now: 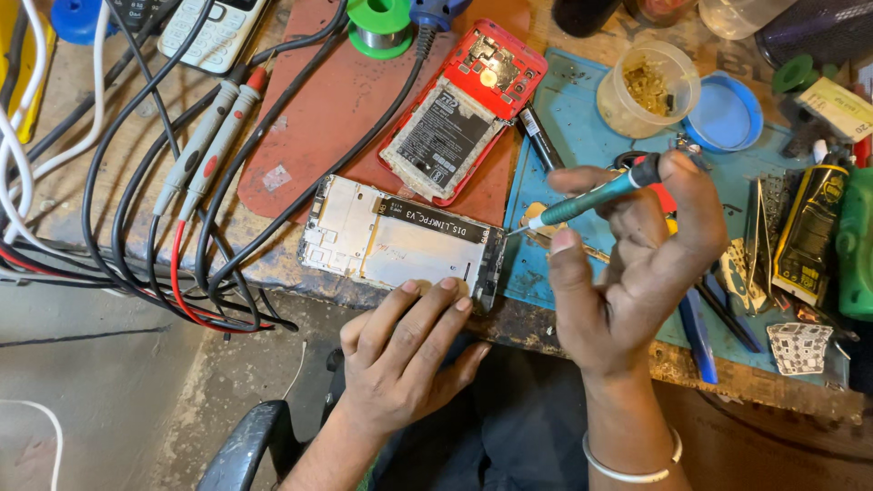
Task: The person removes a battery from a red smartphone and places it on the workbench. They then pry open a black smartphone with a cracked screen using a metal tool, separate the back cover, and use a screwdriver to remove screws from the internal frame.
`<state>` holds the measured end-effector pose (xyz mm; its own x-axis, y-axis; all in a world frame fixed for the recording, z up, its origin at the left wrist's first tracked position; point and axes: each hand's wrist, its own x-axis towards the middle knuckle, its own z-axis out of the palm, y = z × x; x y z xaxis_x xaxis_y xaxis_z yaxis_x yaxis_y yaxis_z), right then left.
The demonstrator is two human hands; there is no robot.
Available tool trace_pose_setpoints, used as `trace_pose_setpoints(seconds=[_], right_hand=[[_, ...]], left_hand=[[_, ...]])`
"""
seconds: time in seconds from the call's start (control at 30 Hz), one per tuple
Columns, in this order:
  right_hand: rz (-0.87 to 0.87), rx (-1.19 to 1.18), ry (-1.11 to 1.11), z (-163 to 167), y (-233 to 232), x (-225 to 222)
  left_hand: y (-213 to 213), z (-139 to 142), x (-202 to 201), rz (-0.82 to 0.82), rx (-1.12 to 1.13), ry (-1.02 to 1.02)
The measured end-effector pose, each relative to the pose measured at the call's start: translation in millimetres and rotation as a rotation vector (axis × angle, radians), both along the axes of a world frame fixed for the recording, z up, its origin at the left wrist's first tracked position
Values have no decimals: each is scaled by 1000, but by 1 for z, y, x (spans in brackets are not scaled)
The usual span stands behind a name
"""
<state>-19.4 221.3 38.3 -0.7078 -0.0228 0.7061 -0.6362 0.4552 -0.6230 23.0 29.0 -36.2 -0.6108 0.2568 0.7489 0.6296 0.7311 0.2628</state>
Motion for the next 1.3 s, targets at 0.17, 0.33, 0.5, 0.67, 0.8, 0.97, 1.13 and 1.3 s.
trace_pose_setpoints(seconds=[0.17,0.33,0.5,0.67,0.8,0.97,1.13,1.3], right_hand=[[-18,-49,-13,-9,-2,4],[25,-129,-25,-14,0,9],[6,-154,-51,-18,-1,11],[17,-84,-32,-18,-3,11],[12,-30,2,-15,-5,12],[-10,53,37,-11,-6,12],[-97,48,57,-10,-5,8],[-47,35,57,-15,-5,6]], left_hand=[[-1,-2,-4,-25,31,23],[0,-4,-1,8,14,-11],[-2,-1,3,6,34,-47],[-5,4,4,14,15,-44],[-9,4,-2,5,-51,22],[-14,3,-15,15,-121,86],[-6,3,-23,104,-122,116],[-6,7,-22,91,-108,41]])
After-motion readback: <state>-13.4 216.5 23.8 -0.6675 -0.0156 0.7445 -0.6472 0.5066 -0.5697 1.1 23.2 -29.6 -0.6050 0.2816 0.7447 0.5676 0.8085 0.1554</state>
